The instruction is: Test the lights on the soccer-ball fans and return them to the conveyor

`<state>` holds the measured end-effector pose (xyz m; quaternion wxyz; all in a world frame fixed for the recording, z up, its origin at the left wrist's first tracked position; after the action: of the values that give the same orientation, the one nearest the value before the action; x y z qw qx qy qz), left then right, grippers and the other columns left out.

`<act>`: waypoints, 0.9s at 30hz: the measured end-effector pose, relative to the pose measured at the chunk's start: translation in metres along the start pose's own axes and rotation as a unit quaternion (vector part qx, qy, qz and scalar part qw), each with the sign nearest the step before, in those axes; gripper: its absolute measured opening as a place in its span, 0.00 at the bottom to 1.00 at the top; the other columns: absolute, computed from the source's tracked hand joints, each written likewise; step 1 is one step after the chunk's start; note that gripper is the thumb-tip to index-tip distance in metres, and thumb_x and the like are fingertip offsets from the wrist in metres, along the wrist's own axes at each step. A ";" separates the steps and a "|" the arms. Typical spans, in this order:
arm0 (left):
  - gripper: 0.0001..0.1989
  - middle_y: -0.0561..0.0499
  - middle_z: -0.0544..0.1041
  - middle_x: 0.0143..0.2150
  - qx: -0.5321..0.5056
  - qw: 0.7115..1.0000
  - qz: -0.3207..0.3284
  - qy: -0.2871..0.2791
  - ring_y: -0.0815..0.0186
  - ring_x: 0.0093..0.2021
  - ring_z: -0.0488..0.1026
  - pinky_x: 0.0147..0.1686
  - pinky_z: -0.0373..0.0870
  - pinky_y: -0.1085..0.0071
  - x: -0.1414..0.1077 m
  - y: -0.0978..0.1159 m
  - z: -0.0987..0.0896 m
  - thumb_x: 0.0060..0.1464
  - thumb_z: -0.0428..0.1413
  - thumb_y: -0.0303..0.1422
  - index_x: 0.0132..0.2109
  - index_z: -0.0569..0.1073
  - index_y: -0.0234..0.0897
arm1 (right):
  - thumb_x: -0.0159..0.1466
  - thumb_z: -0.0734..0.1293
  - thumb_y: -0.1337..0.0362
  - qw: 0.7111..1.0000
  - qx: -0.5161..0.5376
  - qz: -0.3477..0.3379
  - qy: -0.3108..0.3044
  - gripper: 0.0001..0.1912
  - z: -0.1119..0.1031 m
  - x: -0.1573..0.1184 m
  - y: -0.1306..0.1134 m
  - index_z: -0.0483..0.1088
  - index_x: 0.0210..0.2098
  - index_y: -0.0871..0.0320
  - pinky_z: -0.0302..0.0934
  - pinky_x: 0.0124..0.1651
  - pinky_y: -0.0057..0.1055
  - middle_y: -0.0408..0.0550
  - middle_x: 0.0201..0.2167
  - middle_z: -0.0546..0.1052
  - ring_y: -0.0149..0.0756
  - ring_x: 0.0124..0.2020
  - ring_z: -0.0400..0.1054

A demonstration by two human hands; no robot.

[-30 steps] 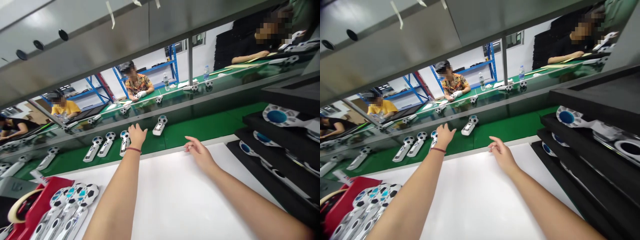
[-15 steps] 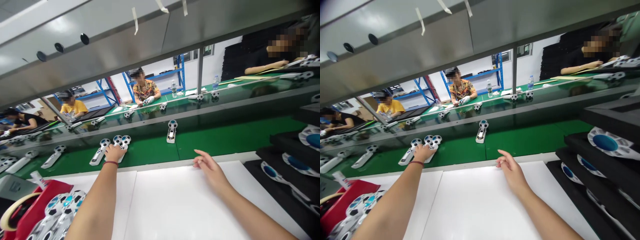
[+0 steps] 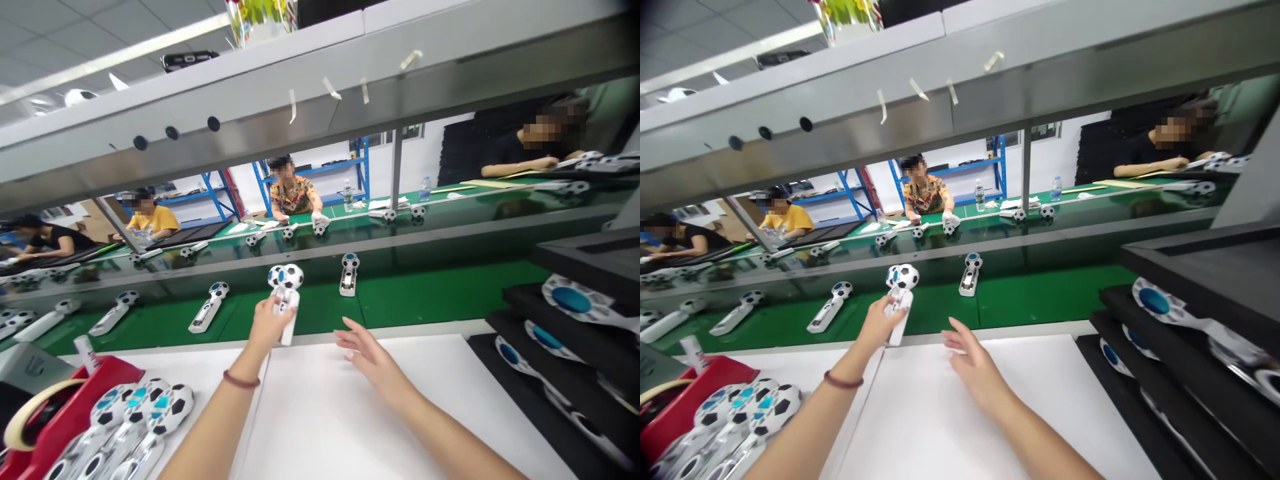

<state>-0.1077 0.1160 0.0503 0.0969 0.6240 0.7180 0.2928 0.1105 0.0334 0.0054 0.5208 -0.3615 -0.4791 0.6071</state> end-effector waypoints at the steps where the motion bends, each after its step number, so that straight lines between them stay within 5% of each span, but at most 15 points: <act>1: 0.19 0.43 0.64 0.50 -0.018 0.999 0.031 0.008 0.58 0.50 0.65 0.50 0.61 0.65 -0.020 0.018 0.001 0.44 0.54 0.41 0.44 0.67 0.38 | 0.52 0.68 0.56 0.999 0.045 0.006 -0.002 0.33 0.010 -0.002 -0.009 0.54 0.56 0.48 0.54 0.54 0.43 0.51 0.54 0.64 0.41 0.54 0.59; 5: 0.22 0.42 0.55 0.57 -0.104 0.978 0.167 0.072 0.50 0.57 0.56 0.53 0.57 0.55 -0.095 0.071 -0.007 0.41 0.58 0.41 0.46 0.68 0.41 | 0.51 0.70 0.54 0.981 0.193 -0.024 -0.008 0.38 0.040 -0.014 -0.054 0.51 0.57 0.48 0.56 0.54 0.41 0.49 0.55 0.64 0.42 0.54 0.61; 9: 0.30 0.45 0.49 0.62 -0.240 0.929 0.261 0.103 0.47 0.60 0.50 0.53 0.56 0.51 -0.131 0.081 -0.016 0.46 0.57 0.42 0.56 0.58 0.49 | 0.50 0.71 0.56 0.981 0.188 -0.032 0.018 0.28 0.043 -0.028 -0.083 0.62 0.48 0.54 0.59 0.52 0.40 0.50 0.48 0.70 0.44 0.49 0.65; 12: 0.34 0.45 0.55 0.60 -0.390 0.899 0.196 0.014 0.51 0.59 0.56 0.52 0.60 0.57 -0.129 0.077 -0.020 0.50 0.53 0.45 0.61 0.46 0.50 | 0.50 0.71 0.56 0.984 0.172 -0.036 0.016 0.25 0.033 -0.031 -0.088 0.63 0.45 0.56 0.59 0.52 0.38 0.49 0.46 0.71 0.43 0.48 0.66; 16: 0.39 0.41 0.68 0.50 -0.465 0.871 0.068 -0.139 0.52 0.49 0.67 0.45 0.67 0.62 -0.123 0.077 -0.020 0.45 0.57 0.47 0.60 0.50 0.40 | 0.49 0.72 0.58 0.986 0.166 -0.005 -0.035 0.26 0.023 -0.026 -0.085 0.61 0.45 0.52 0.65 0.42 0.37 0.45 0.41 0.72 0.40 0.40 0.69; 21: 0.45 0.44 0.61 0.57 -0.425 0.903 0.004 -0.069 0.55 0.48 0.67 0.45 0.66 0.59 -0.131 0.077 -0.019 0.48 0.55 0.41 0.63 0.32 0.50 | 0.50 0.70 0.50 0.982 0.183 0.039 0.027 0.25 0.014 -0.016 -0.074 0.59 0.41 0.53 0.63 0.30 0.30 0.40 0.28 0.70 0.34 0.27 0.68; 27: 0.40 0.47 0.52 0.63 -0.324 0.945 0.036 0.027 0.53 0.61 0.52 0.59 0.48 0.54 -0.134 0.055 -0.005 0.49 0.54 0.38 0.64 0.41 0.48 | 0.52 0.65 0.44 0.992 0.083 -0.018 0.088 0.24 0.005 -0.007 -0.055 0.61 0.36 0.59 0.58 0.24 0.27 0.42 0.22 0.69 0.32 0.20 0.65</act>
<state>-0.0369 -0.0102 0.0535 0.2636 0.5762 0.5638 0.5297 0.1233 0.0252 0.0594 0.5998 -0.3604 -0.3856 0.6014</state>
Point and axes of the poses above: each hand's wrist, its own x-axis towards the middle knuckle, its own z-axis out of the palm, y = z × x, the point moved 1 cm from there along x, towards the middle knuckle
